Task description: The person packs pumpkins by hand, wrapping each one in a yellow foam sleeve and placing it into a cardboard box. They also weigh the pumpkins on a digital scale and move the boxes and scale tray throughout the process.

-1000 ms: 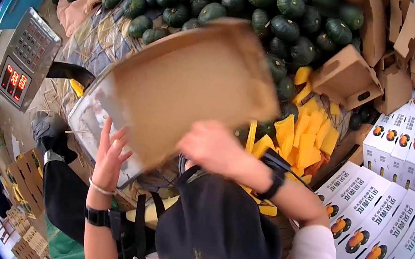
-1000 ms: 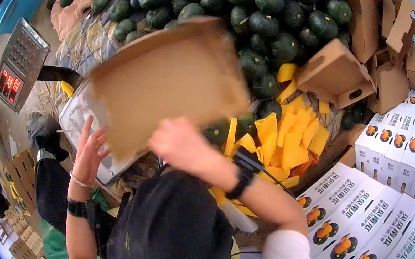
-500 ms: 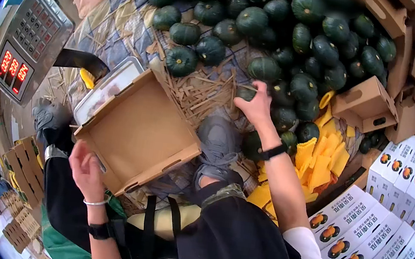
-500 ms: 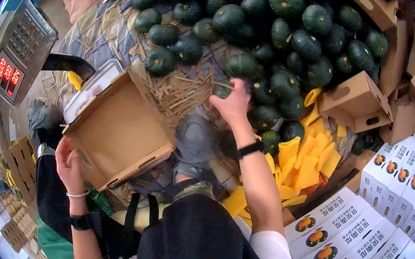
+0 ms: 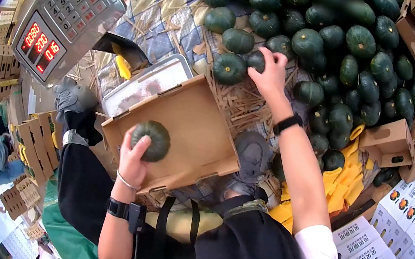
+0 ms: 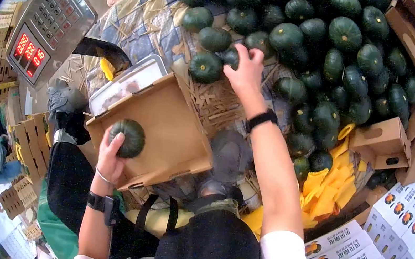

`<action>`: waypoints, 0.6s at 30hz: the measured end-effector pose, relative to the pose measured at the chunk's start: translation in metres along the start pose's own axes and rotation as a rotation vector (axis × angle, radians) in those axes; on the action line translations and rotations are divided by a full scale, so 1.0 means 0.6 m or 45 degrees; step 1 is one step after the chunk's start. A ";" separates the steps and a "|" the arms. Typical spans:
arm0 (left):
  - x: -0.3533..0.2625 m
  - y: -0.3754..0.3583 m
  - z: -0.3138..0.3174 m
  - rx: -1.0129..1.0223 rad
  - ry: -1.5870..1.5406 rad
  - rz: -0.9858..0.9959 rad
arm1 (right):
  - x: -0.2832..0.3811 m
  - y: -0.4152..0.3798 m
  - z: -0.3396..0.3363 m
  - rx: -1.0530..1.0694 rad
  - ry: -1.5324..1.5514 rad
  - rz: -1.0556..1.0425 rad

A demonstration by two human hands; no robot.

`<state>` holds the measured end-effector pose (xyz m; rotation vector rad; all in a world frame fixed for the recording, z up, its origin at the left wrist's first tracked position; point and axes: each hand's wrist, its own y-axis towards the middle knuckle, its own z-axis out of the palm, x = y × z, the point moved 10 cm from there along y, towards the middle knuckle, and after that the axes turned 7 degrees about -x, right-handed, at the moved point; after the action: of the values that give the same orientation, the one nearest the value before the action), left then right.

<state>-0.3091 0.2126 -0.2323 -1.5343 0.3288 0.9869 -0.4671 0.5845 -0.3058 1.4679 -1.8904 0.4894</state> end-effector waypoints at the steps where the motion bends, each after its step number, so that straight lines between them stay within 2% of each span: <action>1: -0.015 0.025 -0.022 -0.060 0.093 0.151 | -0.024 -0.008 -0.005 -0.003 0.229 0.085; 2: -0.022 0.045 -0.049 -0.131 0.190 0.292 | -0.036 -0.028 -0.004 0.008 0.458 0.179; 3: -0.033 0.059 -0.070 -0.217 0.309 0.415 | -0.027 -0.062 -0.016 0.080 0.890 0.517; 4: -0.053 0.061 -0.091 -0.323 0.591 0.584 | 0.006 -0.099 -0.038 0.138 1.317 0.858; 6: -0.118 0.008 -0.067 -0.553 1.362 1.153 | 0.081 -0.127 -0.084 0.199 0.914 0.445; 8: -0.110 -0.002 -0.049 -0.497 1.579 1.188 | 0.214 -0.144 -0.114 0.214 0.529 0.023; 10: -0.082 -0.009 -0.032 -0.396 1.723 1.160 | 0.294 -0.159 -0.071 0.219 0.390 -0.497; 12: -0.069 -0.018 -0.019 -0.385 1.872 1.170 | 0.332 -0.166 -0.028 0.172 0.182 -0.731; 15: -0.065 -0.012 -0.029 -0.504 1.990 1.210 | 0.336 -0.148 -0.018 0.022 0.039 -0.752; 18: -0.080 -0.003 -0.042 -0.584 1.950 1.159 | 0.296 -0.115 -0.032 0.009 0.180 -0.611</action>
<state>-0.3266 0.1746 -0.1981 -2.3890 2.1114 0.2687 -0.4188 0.4543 -0.1741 1.7701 -1.3647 0.3579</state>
